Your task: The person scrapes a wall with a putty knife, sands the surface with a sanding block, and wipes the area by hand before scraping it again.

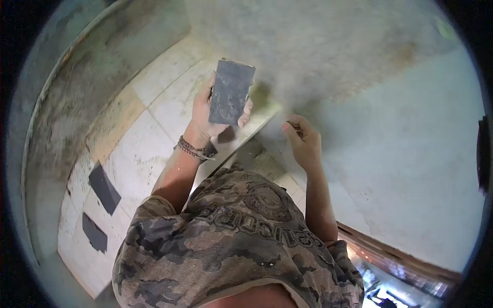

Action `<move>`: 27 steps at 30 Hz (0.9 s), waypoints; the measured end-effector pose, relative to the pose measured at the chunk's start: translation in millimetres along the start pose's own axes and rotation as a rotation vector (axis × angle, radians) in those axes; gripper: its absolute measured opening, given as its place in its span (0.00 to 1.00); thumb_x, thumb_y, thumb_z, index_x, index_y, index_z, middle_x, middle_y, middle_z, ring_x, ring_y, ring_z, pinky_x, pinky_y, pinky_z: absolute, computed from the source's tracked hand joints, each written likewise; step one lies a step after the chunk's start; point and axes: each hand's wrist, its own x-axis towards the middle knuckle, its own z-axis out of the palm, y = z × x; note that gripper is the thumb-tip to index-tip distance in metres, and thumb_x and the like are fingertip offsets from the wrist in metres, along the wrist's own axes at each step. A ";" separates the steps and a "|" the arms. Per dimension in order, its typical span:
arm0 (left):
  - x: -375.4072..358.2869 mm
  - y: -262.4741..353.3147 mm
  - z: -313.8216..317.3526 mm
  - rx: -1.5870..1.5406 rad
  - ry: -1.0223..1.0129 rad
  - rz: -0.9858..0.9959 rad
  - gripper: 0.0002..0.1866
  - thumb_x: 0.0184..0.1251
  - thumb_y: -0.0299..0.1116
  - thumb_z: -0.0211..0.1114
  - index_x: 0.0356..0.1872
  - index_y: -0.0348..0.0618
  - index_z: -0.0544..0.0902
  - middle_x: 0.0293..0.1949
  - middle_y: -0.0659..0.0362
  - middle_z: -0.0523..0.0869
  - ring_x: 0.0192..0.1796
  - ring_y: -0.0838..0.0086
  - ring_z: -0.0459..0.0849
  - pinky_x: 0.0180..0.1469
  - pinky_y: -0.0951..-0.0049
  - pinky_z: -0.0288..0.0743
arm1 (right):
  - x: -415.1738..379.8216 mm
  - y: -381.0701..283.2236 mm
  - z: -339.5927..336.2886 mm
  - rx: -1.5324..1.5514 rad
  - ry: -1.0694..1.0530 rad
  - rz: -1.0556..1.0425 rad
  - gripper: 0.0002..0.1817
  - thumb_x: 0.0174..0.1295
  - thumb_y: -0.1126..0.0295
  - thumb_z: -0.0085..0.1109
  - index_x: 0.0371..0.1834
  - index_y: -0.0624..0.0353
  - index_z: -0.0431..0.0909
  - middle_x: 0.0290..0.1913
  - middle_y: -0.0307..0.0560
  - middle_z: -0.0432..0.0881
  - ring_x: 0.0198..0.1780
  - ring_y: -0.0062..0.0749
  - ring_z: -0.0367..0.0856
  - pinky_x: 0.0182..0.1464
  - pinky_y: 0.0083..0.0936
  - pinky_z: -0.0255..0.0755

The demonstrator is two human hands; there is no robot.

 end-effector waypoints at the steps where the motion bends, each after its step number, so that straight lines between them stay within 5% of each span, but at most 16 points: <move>1: 7.0 -6.9 11.4 0.006 -0.029 -0.050 0.38 0.76 0.61 0.34 0.60 0.33 0.73 0.37 0.39 0.84 0.28 0.53 0.82 0.35 0.60 0.77 | -2.5 -8.8 -7.3 0.072 0.021 -0.040 0.14 0.65 0.66 0.65 0.48 0.62 0.83 0.43 0.49 0.87 0.43 0.29 0.85 0.49 0.27 0.77; 3: 22.3 -24.0 33.1 0.013 -0.129 -0.138 0.39 0.75 0.65 0.38 0.59 0.34 0.75 0.41 0.40 0.85 0.33 0.51 0.85 0.40 0.58 0.79 | -8.8 -26.0 -25.6 0.058 0.060 -0.149 0.14 0.65 0.67 0.64 0.50 0.62 0.82 0.42 0.48 0.87 0.43 0.30 0.85 0.48 0.27 0.77; 5: 31.0 -40.5 57.5 0.297 -0.067 -0.205 0.31 0.75 0.55 0.51 0.60 0.34 0.74 0.44 0.43 0.86 0.36 0.56 0.86 0.41 0.61 0.79 | -12.4 -34.6 -38.1 0.180 0.151 -0.233 0.15 0.66 0.66 0.64 0.51 0.64 0.81 0.41 0.46 0.85 0.43 0.29 0.84 0.48 0.26 0.77; 7: 41.8 -55.8 104.6 0.460 0.064 -0.317 0.22 0.71 0.40 0.63 0.57 0.34 0.77 0.44 0.49 0.87 0.39 0.65 0.88 0.41 0.67 0.80 | -22.0 -58.7 -62.4 0.514 0.011 -0.049 0.17 0.66 0.65 0.64 0.52 0.66 0.79 0.40 0.44 0.84 0.44 0.26 0.82 0.48 0.27 0.77; 11: 68.5 -97.1 110.1 0.704 -0.002 -0.334 0.15 0.69 0.33 0.66 0.50 0.32 0.81 0.39 0.54 0.88 0.37 0.69 0.89 0.38 0.70 0.82 | -29.4 -68.0 -95.1 0.277 0.217 -0.078 0.17 0.67 0.67 0.64 0.53 0.66 0.77 0.41 0.41 0.83 0.43 0.20 0.79 0.46 0.21 0.75; 13: 87.0 -105.5 106.2 1.162 -0.169 -0.169 0.16 0.69 0.38 0.67 0.47 0.35 0.82 0.31 0.61 0.86 0.31 0.77 0.85 0.33 0.74 0.77 | -29.5 -69.7 -107.5 0.349 0.313 -0.151 0.16 0.67 0.67 0.64 0.52 0.66 0.78 0.40 0.40 0.83 0.41 0.18 0.79 0.44 0.19 0.74; 17: 91.9 -91.4 176.5 1.106 -0.121 -0.235 0.13 0.69 0.38 0.66 0.41 0.36 0.83 0.24 0.61 0.84 0.26 0.77 0.83 0.30 0.73 0.75 | -18.6 -103.7 -129.1 0.490 0.452 -0.243 0.16 0.64 0.65 0.69 0.47 0.67 0.81 0.39 0.40 0.85 0.39 0.19 0.79 0.43 0.21 0.75; 22: 133.1 -60.3 200.0 1.487 -0.362 0.190 0.10 0.64 0.34 0.69 0.33 0.36 0.84 0.21 0.54 0.82 0.23 0.71 0.82 0.29 0.70 0.75 | 12.8 -158.1 -143.3 0.240 0.661 -0.315 0.17 0.61 0.62 0.70 0.43 0.66 0.85 0.33 0.41 0.87 0.35 0.19 0.81 0.41 0.20 0.75; 24: 160.1 -32.6 209.9 1.484 -0.412 0.561 0.09 0.61 0.32 0.70 0.33 0.37 0.84 0.22 0.54 0.83 0.23 0.64 0.82 0.30 0.69 0.76 | 30.1 -188.8 -151.2 0.129 0.786 -0.370 0.18 0.60 0.60 0.71 0.43 0.65 0.85 0.33 0.44 0.87 0.35 0.22 0.83 0.41 0.22 0.76; 27: 225.1 10.1 234.0 1.415 -0.374 1.336 0.08 0.59 0.32 0.70 0.37 0.41 0.85 0.35 0.50 0.85 0.37 0.58 0.83 0.40 0.65 0.76 | 66.1 -228.6 -159.8 -0.079 1.001 -0.488 0.19 0.58 0.57 0.71 0.42 0.64 0.86 0.32 0.50 0.88 0.35 0.29 0.86 0.42 0.26 0.77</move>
